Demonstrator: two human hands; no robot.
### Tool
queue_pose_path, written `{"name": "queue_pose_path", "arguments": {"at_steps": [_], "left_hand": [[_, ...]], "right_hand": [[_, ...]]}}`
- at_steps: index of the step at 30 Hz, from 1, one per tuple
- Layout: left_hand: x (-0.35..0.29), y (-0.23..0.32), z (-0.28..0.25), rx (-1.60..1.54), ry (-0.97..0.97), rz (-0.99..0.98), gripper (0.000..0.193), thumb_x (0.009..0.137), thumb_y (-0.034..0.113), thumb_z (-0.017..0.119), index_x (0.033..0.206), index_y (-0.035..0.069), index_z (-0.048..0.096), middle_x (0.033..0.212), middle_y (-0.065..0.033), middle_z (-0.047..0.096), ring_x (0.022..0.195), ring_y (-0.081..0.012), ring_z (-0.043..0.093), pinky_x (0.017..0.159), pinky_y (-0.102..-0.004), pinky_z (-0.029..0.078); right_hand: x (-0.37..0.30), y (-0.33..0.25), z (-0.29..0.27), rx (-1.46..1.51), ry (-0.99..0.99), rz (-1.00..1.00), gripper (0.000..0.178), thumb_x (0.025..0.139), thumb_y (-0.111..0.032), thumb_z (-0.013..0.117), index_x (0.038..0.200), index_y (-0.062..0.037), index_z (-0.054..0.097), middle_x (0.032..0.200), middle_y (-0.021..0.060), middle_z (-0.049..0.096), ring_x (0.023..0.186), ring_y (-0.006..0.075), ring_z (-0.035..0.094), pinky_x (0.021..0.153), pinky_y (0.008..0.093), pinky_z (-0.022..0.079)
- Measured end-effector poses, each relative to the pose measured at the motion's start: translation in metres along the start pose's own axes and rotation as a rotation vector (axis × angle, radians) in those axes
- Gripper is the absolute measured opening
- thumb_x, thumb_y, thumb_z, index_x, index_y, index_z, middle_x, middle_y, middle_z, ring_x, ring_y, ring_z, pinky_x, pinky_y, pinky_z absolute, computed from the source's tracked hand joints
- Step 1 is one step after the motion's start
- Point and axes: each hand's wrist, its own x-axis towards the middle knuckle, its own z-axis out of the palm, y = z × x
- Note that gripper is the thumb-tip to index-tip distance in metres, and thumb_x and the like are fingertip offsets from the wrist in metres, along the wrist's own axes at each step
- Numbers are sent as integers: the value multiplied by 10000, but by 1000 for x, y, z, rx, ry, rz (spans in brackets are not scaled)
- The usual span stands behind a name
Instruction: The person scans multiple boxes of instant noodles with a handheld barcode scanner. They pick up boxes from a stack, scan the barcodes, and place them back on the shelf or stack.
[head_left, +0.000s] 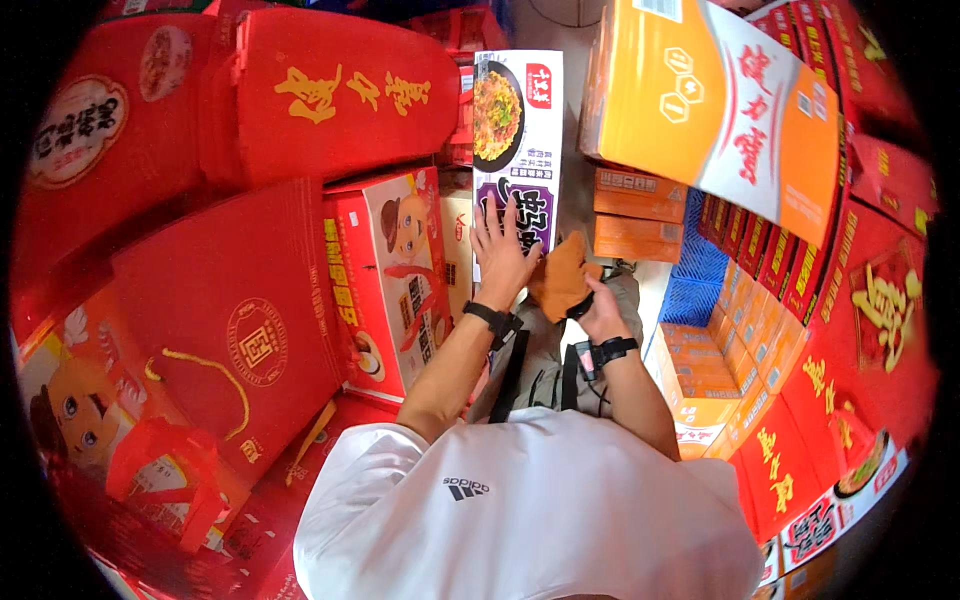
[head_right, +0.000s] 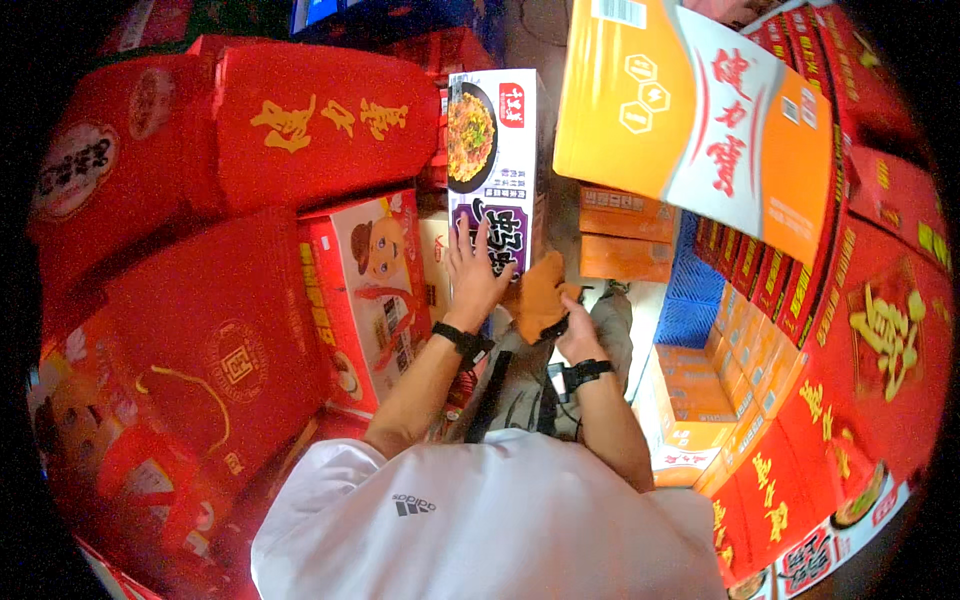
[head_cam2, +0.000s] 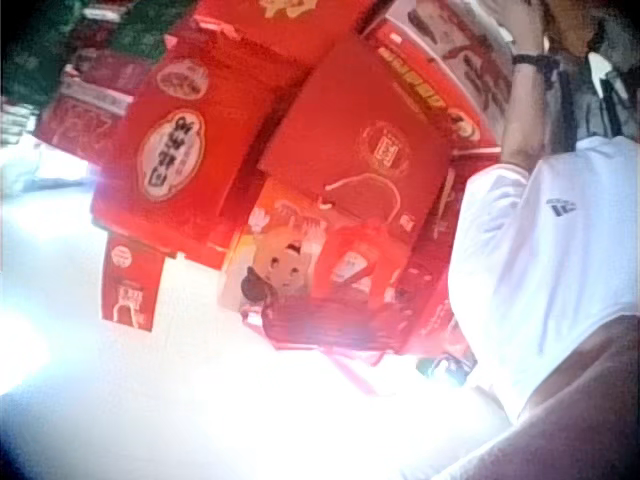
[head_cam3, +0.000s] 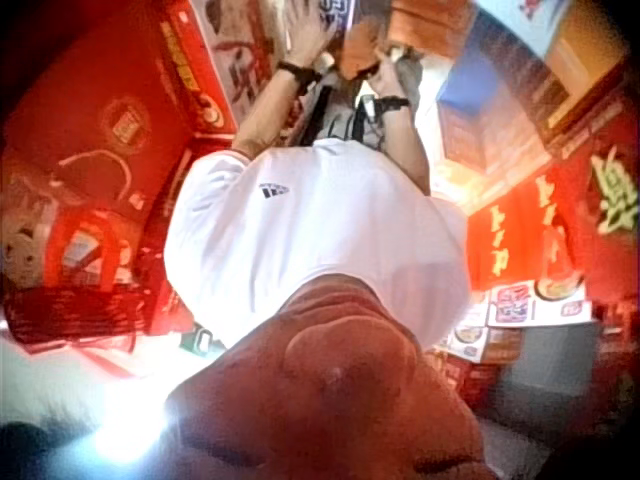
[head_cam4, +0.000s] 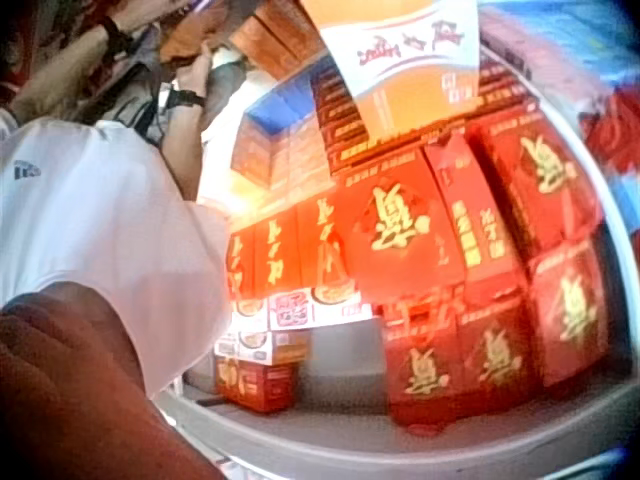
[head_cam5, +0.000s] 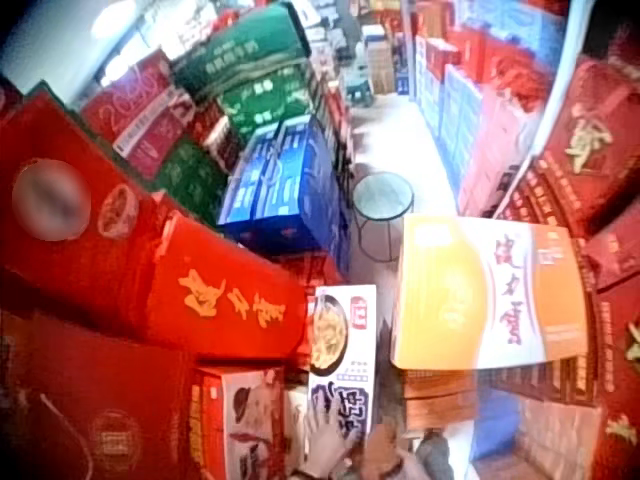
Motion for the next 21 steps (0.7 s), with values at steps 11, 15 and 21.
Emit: {"name": "queue_pose_path", "arguments": {"at_steps": [11,15,21], "left_hand": [[-63,-61,19,179,-163,195,793,874,334,678,1564,106,363,1672,-174,230,1503,-449,260,1232,-547,247],[-89,-68,21,247,-264,232,721,913,333,641,1549,108,385,1668,-171,250,1513,-428,256,1227,-539,267],[-109,-33,18,-233,-163,194,404,917,210,608,1251,-7,676,1304,-236,662,1214,-403,609,1065,-440,458]], "right_hand": [[-149,-14,-167,-648,668,-1015,562,983,-417,681,1135,123,664,1062,158,719,973,223,662,856,378,510],[-201,20,-241,-381,720,-922,530,993,-418,681,1190,73,673,1135,123,704,1000,199,626,888,349,501],[-231,96,-372,-151,799,-833,567,981,-453,697,1192,72,679,1089,100,720,929,200,650,832,341,526]]}}
